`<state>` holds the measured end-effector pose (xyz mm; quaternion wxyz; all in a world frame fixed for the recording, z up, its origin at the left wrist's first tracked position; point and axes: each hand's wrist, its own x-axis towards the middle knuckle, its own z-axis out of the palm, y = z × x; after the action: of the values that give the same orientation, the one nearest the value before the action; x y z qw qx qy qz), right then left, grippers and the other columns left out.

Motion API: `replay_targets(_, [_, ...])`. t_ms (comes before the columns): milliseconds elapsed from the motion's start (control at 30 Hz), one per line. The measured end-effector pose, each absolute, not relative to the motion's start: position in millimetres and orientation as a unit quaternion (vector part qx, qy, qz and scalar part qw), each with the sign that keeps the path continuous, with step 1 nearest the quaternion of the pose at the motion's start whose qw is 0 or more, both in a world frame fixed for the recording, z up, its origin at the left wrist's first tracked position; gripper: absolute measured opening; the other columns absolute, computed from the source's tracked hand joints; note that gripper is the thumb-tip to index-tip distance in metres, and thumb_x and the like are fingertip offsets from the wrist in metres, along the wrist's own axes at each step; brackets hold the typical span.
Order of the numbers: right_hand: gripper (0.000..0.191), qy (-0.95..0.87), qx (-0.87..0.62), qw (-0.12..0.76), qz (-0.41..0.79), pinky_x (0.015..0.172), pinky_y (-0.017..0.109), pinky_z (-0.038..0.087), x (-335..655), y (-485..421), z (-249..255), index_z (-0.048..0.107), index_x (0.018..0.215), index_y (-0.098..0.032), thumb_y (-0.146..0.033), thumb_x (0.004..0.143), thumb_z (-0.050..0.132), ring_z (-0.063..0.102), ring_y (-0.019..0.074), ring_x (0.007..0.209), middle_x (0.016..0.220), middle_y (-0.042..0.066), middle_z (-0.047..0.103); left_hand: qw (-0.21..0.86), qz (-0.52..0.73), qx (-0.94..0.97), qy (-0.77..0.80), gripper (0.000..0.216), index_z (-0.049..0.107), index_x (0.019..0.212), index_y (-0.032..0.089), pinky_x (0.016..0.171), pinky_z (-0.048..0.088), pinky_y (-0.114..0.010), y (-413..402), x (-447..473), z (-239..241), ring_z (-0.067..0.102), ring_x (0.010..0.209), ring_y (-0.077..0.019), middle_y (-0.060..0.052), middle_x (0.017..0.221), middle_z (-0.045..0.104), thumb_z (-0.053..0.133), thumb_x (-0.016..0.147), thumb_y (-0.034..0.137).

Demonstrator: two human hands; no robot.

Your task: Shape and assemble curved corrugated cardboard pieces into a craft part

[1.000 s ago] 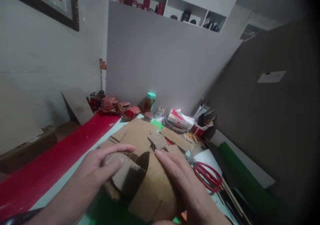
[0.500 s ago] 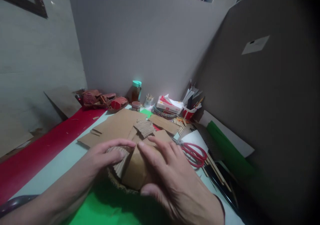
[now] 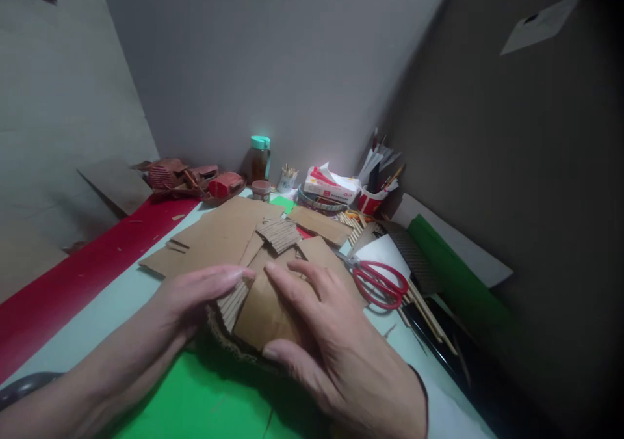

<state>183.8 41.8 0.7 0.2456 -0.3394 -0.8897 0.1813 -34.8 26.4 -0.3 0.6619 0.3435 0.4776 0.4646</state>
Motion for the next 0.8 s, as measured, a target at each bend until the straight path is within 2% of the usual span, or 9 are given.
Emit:
replay_targets(100, [0.066,-0.880,-0.357,0.255,0.184,0.108,0.048,0.043,185,43,-4,0.032,0.152,-0.026,-0.042,0.094,0.060,0.043,0.0284,0.127,0.144,0.011,0.043,0.704,0.458,0.321,0.438,0.036,0.072,0.115,0.028,0.095,0.056,-0.048,24,-30,-1,0.071,0.102,-0.0341,-0.006,0.111,0.077,0.069,0.083,0.045])
replay_targets(167, [0.066,-0.873,-0.368,0.268,0.178,0.108,0.050,0.043,185,45,-6,0.032,0.152,-0.025,-0.043,0.094,0.059,0.043,0.0292,0.125,0.146,0.011,0.043,0.711,0.473,0.319,0.411,0.034,0.072,0.115,0.029,0.095,0.056,-0.045,24,-25,-1,0.075,0.094,-0.0305,-0.004,0.107,0.079,0.073,0.082,0.037])
replay_targets(267, [0.068,-0.862,-0.381,0.284,0.175,0.111,0.048,0.041,183,47,-8,0.030,0.153,-0.022,-0.041,0.095,0.059,0.039,0.0289,0.132,0.147,0.013,0.042,0.680,0.498,0.343,0.414,0.053,0.065,0.125,0.028,0.102,0.051,-0.049,25,-18,-3,0.071,0.105,-0.0337,-0.004,0.112,0.078,0.080,0.074,0.029])
replay_targets(367, [0.069,-0.848,-0.391,0.311,0.177,0.111,0.050,0.041,181,47,-10,0.030,0.153,-0.021,-0.040,0.094,0.060,0.040,0.0296,0.133,0.145,0.014,0.044,0.650,0.502,0.358,0.444,0.064,0.062,0.130,0.021,0.105,0.047,-0.054,27,-12,-4,0.060,0.122,-0.0408,-0.010,0.118,0.075,0.079,0.072,0.042])
replay_targets(500, [0.070,-0.838,-0.392,0.332,0.182,0.109,0.055,0.042,180,43,-8,0.027,0.156,-0.021,-0.049,0.097,0.053,0.043,0.0322,0.133,0.147,0.015,0.045,0.638,0.499,0.361,0.462,0.068,0.062,0.129,0.020,0.107,0.046,-0.052,29,-5,-5,0.053,0.129,-0.0408,-0.010,0.123,0.072,0.075,0.072,0.055])
replay_targets(600, [0.074,-0.851,-0.389,0.291,0.199,0.112,0.058,0.038,183,39,-3,0.016,0.159,-0.015,-0.054,0.100,0.041,0.034,0.0345,0.144,0.157,0.018,0.035,0.656,0.513,0.322,0.450,0.070,0.060,0.132,0.020,0.108,0.046,-0.049,25,1,-8,0.052,0.130,-0.0392,-0.009,0.127,0.070,0.072,0.074,0.058])
replay_targets(700, [0.071,-0.873,-0.371,0.250,0.194,0.114,0.057,0.035,188,35,3,0.012,0.159,-0.011,-0.048,0.102,0.034,0.028,0.0327,0.148,0.162,0.017,0.026,0.698,0.541,0.249,0.398,0.065,0.055,0.137,0.024,0.108,0.046,-0.046,19,4,-15,0.053,0.130,-0.0364,-0.007,0.130,0.069,0.066,0.082,0.056])
replay_targets(800, [0.068,-0.890,-0.347,0.246,0.164,0.112,0.052,0.038,192,34,5,0.017,0.158,-0.008,-0.043,0.103,0.034,0.031,0.0315,0.147,0.161,0.016,0.026,0.709,0.564,0.221,0.361,0.057,0.046,0.144,0.033,0.107,0.047,-0.046,14,1,-20,0.055,0.128,-0.0338,-0.002,0.134,0.067,0.059,0.091,0.050])
